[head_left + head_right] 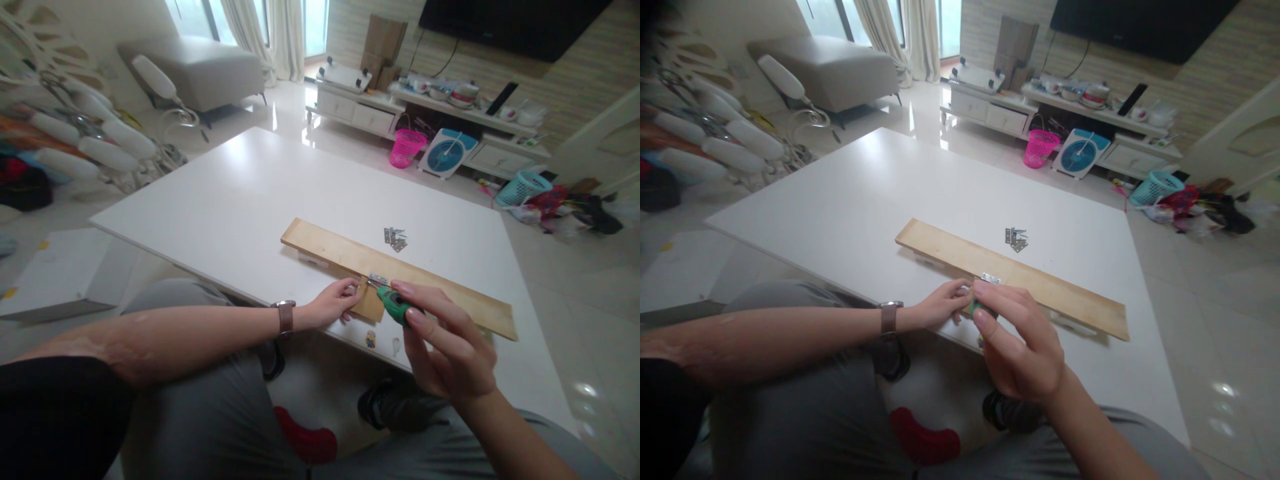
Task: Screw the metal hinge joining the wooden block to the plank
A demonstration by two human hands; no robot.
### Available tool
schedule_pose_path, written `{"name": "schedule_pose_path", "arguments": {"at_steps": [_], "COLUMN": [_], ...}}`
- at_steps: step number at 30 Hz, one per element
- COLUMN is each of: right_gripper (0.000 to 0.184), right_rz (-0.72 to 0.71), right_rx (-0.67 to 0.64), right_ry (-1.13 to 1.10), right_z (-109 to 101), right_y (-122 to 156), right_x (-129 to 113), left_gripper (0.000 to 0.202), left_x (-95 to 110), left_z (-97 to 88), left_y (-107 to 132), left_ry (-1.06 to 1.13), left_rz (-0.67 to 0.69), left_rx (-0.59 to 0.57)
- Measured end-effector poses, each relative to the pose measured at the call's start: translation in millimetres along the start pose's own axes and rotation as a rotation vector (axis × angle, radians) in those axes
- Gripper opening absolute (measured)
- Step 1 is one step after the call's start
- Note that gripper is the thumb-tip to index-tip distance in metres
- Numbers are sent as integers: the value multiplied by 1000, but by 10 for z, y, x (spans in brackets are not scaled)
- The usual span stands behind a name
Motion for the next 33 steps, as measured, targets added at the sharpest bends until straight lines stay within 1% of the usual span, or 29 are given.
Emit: {"name": "schedule_pose_path", "arguments": {"at_steps": [2, 5, 7, 9, 12, 14, 16, 19, 21, 23, 25, 30, 33], "right_gripper": [41, 33, 34, 41, 51, 48, 41, 35, 34, 39, 40, 26, 25], "right_rz": [5, 57, 36, 5, 17, 36, 58, 44, 16, 16, 14, 8, -6], "right_rx": [41, 110, 96, 58, 7, 11, 54, 80, 53, 9, -16, 25, -5], "right_ry": [61, 160, 163, 103, 28, 54, 101, 142, 95, 7, -22, 171, 172], "right_z": [15, 9, -2, -13, -14, -9, -11, -23, -25, -16, -1, -12, -35], "right_y": [-5, 8, 17, 16, 0, -5, 6, 40, 54, 50, 26, -17, 15], "right_x": [-4, 17, 27, 27, 12, 1, 1, 12, 14, 9, -6, -23, -13], "left_gripper": [50, 47, 46, 46, 48, 48, 48, 47, 47, 47, 46, 45, 45], "left_x": [4, -1, -12, -24, -37, -42, -45, -39, -27, -16, -11, -39, -49], "left_z": [-4, -11, -13, -12, -14, -18, -21, -23, -21, -16, -12, -15, -16], "left_y": [3, -4, -13, -20, -25, -25, -25, -22, -16, -9, -7, -23, -26], "left_ry": [3, -1, -2, 0, 4, 0, -9, -11, -8, -9, -8, 11, 11], "left_rz": [-4, 8, 14, 13, 15, 17, 15, 12, 12, 10, 8, 11, 10], "left_rx": [4, 14, 14, 9, 11, 9, 6, 10, 8, 4, 5, 28, 19]}}
Point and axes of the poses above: each hand's wrist, its own y-axis away from the middle knuckle, its own z-axis out of the palm, x = y × z, the point moved 2 cm from there along -y, towards the middle knuckle, and after that the axes turned 4 degrees about -z, right-handed, at the moved point
